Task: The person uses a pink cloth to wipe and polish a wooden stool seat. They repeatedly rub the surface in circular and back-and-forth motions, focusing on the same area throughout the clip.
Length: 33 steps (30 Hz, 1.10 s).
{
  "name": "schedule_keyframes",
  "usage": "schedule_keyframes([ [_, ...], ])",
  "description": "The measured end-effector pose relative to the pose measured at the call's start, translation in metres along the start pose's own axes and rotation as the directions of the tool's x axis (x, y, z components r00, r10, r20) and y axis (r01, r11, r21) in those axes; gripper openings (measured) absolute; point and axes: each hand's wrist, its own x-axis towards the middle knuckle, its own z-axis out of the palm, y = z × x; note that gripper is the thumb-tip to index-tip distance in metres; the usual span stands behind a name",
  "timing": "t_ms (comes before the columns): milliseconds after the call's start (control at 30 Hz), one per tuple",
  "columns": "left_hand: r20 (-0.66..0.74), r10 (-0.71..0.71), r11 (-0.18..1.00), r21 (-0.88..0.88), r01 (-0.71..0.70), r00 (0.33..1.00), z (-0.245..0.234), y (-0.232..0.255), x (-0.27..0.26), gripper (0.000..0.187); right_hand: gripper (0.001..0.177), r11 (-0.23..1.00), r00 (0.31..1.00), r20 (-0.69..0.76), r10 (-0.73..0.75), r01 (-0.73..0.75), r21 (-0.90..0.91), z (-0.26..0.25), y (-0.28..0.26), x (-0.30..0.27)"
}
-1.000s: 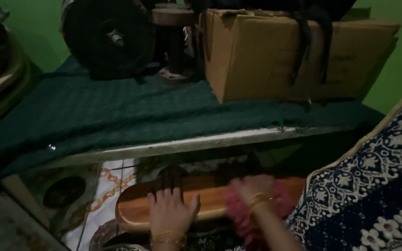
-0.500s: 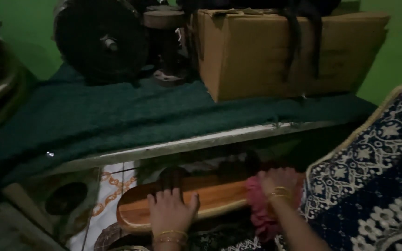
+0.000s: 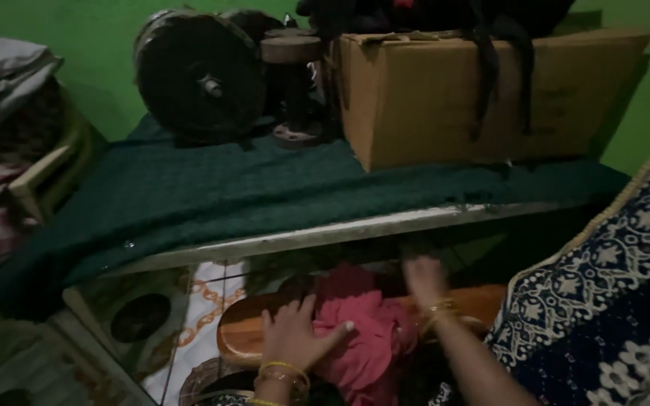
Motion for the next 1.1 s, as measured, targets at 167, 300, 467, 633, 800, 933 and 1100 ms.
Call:
schedule_keyframes([
  [167, 0.058, -0.003, 1.000, 0.017, 0.002, 0.998, -0.004, 0.007, 0.002, 0.111, 0.045, 0.805, 0.857, 0.114, 0.502, -0.416, -0.422, -0.076, -0.074, -0.006],
  [300, 0.085, -0.103, 0.994, -0.020, 0.105, 0.991, -0.001, 0.012, 0.005, 0.107, 0.051, 0.717, 0.750, 0.238, 0.618, -0.412, -0.562, -0.107, -0.146, 0.001],
  [467, -0.182, 0.141, 0.989, -0.024, -0.147, 0.973, 0.058, 0.055, 0.007, 0.095, 0.052, 0.707, 0.764, 0.215, 0.608, -0.398, -0.584, -0.110, -0.148, 0.000],
  [633, -0.036, 0.329, 0.937, 0.140, -0.321, 0.944, 0.063, 0.072, 0.016, 0.073, 0.053, 0.713, 0.796, 0.171, 0.581, -0.396, -0.579, -0.111, -0.148, -0.003],
  [800, 0.053, -0.048, 0.977, 0.210, 0.035, 0.997, 0.017, 0.013, 0.034, 0.071, 0.053, 0.723, 0.792, 0.203, 0.576, -0.377, -0.579, -0.103, -0.133, -0.002],
  [933, -0.042, -0.141, 0.965, 0.216, 0.147, 0.989, 0.005, -0.009, 0.020, 0.070, 0.056, 0.681, 0.673, 0.302, 0.675, -0.410, -0.607, -0.113, -0.156, 0.003],
  [1100, -0.184, 0.018, 0.959, 0.283, 0.035, 0.983, -0.006, -0.033, 0.015, 0.069, 0.054, 0.720, 0.795, 0.191, 0.576, -0.383, -0.578, -0.107, -0.139, -0.003],
])
